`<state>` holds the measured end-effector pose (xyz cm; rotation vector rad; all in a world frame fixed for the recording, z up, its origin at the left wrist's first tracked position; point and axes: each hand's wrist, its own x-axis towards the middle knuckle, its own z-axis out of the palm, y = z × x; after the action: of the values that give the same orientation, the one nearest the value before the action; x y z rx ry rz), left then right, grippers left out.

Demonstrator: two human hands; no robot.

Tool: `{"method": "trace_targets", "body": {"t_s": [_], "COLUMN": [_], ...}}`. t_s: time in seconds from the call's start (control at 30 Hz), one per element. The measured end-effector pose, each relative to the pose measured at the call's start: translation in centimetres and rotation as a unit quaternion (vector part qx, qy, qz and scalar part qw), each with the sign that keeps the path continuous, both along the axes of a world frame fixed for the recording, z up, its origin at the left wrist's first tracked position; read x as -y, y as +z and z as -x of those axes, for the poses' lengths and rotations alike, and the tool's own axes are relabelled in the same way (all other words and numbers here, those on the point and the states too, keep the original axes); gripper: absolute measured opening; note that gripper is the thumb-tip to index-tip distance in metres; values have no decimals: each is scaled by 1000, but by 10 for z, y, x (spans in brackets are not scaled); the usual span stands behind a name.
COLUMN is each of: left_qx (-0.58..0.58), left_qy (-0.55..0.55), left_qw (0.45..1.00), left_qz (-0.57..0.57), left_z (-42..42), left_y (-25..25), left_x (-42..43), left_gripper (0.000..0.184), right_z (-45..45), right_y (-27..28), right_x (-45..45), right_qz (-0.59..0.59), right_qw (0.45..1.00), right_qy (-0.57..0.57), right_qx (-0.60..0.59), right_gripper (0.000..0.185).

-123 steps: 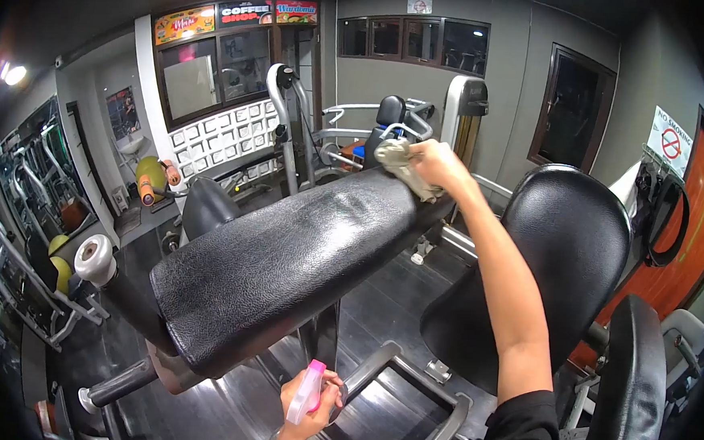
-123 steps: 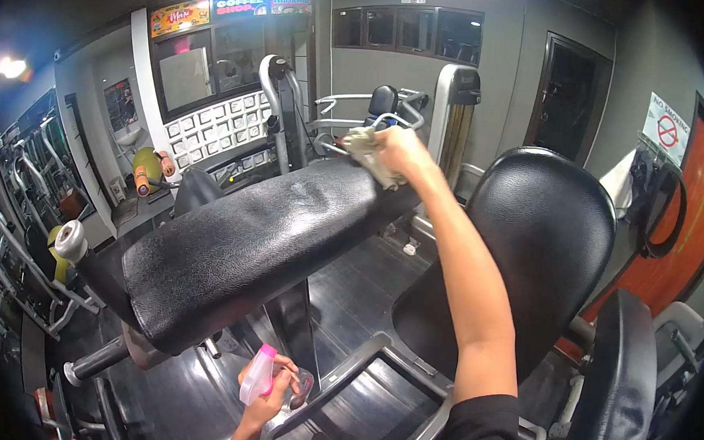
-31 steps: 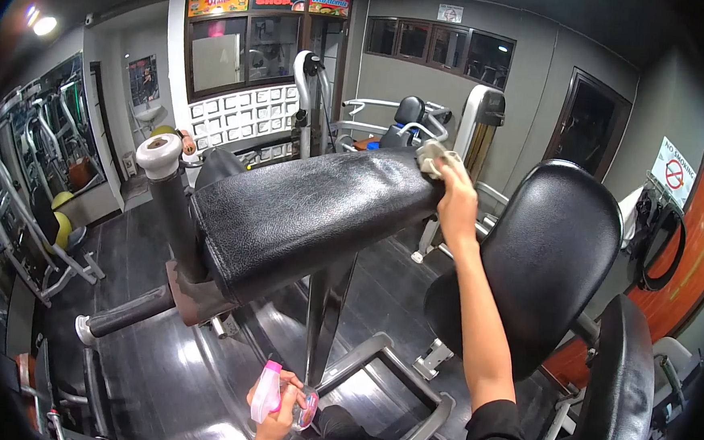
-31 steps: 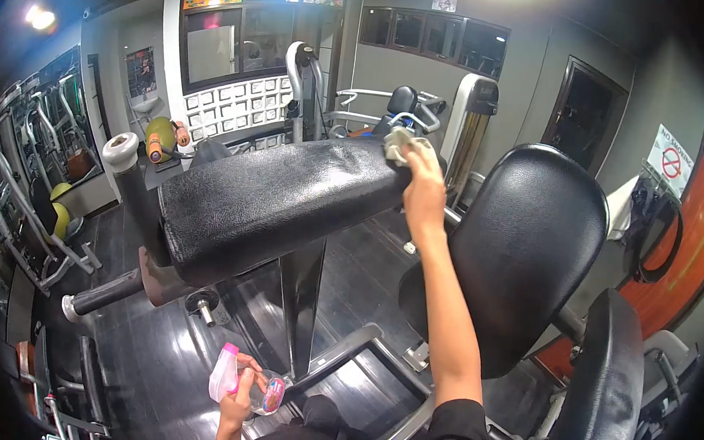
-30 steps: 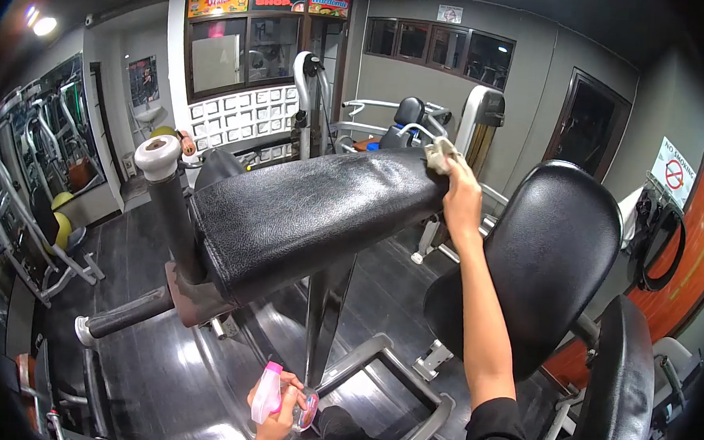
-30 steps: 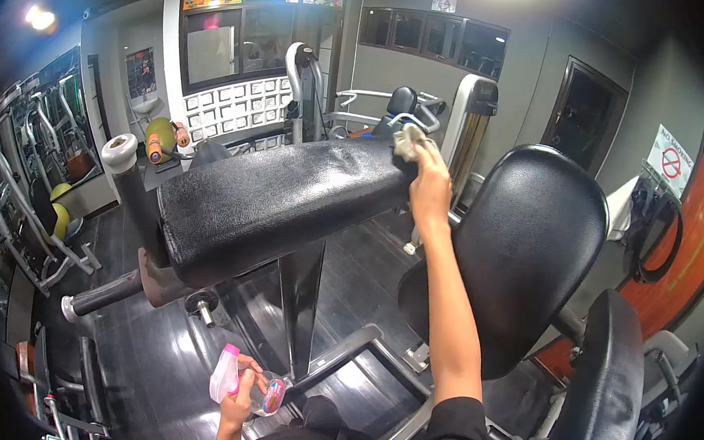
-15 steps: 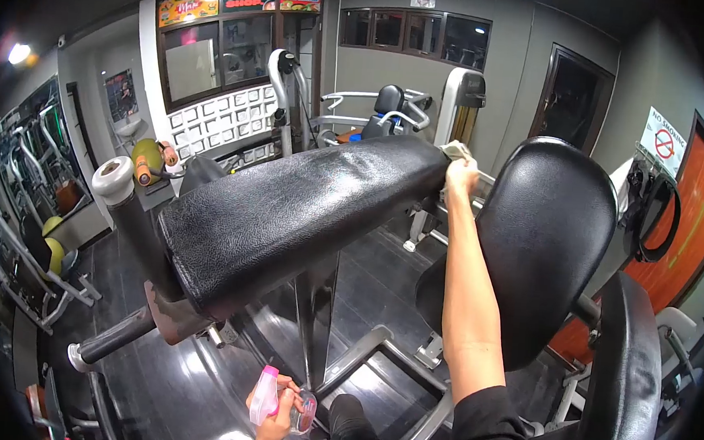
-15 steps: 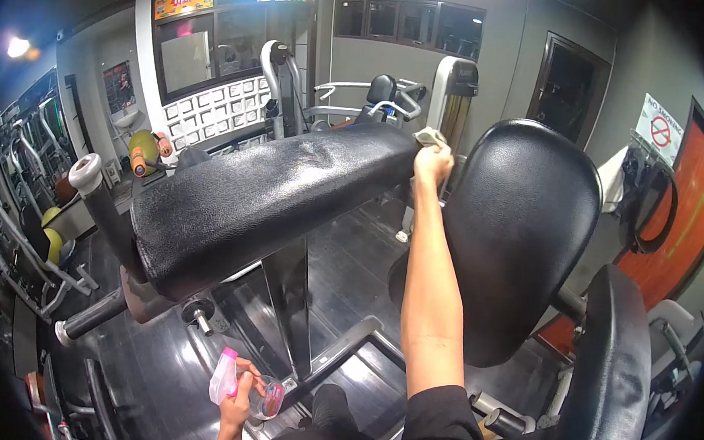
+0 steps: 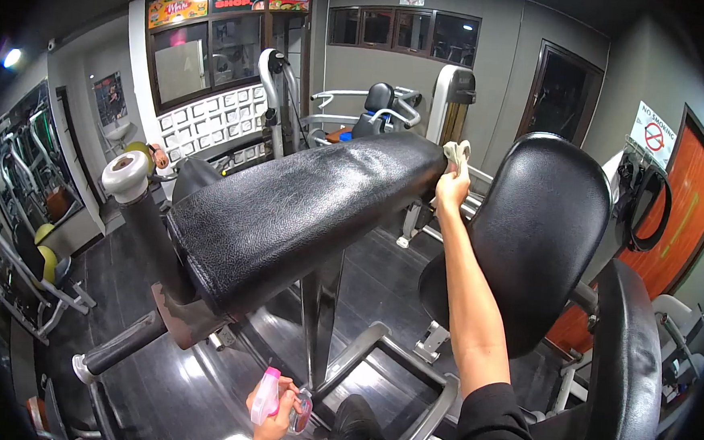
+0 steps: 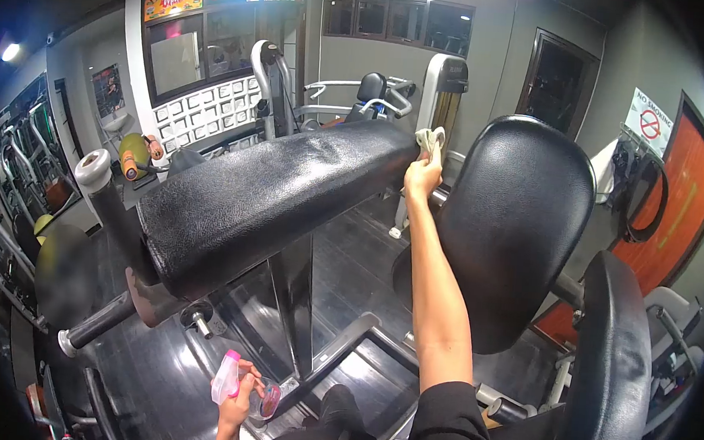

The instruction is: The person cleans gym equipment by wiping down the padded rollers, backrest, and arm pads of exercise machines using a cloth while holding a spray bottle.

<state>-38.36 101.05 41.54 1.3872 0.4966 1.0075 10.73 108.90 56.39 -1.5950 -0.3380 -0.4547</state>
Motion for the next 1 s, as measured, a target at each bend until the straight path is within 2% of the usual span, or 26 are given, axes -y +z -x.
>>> {"method": "trace_targets", "body": {"t_s": [0.1,0.17,0.3,0.37,0.47,0.6,0.63,0.67,0.73,0.77,0.83,0.9,0.97,1.0], "left_qx": [16,7,16,32,42,30,31,5,-39,-44,-5,4,13,19], "left_qy": [-4,-20,-59,-81,-87,-94,-91,-88,-85,-85,-71,-74,-73,-75], "left_qw": [1000,1000,998,996,994,990,990,991,985,985,991,990,989,989], "left_qz": [13,0,-1,-27,-58,-100,-101,-102,-143,-141,-114,-122,-129,-130], "left_z": [4,4,1,-1,1,12,14,17,20,20,20,22,24,25], "left_y": [9,14,31,43,53,64,65,66,63,62,62,57,53,52], "left_x": [-1,-4,-6,-4,-3,2,4,6,5,7,11,11,12,13], "left_gripper": [17,17,18,18,16,14,14,16,18,18,19,20,20,21], "right_z": [32,66,164,192,252,313,323,334,353,363,355,341,317,301], "right_y": [-14,-18,-8,-23,-29,-52,-53,-43,-37,-32,-15,-26,-24,-28], "right_x": [8,14,27,24,29,31,28,32,42,41,44,36,41,41], "right_qz": [-55,-71,-130,-156,-87,-95,-138,-142,-114,-71,-26,-72,-58,-61], "right_qw": [992,995,977,962,967,944,918,880,789,763,734,721,696,688], "right_qy": [9,34,134,166,131,204,230,247,381,332,316,339,369,330], "right_qx": [110,55,101,154,200,243,293,380,468,550,601,600,614,643], "right_gripper": [41,40,43,43,44,47,49,41,13,18,24,43,47,49]}}
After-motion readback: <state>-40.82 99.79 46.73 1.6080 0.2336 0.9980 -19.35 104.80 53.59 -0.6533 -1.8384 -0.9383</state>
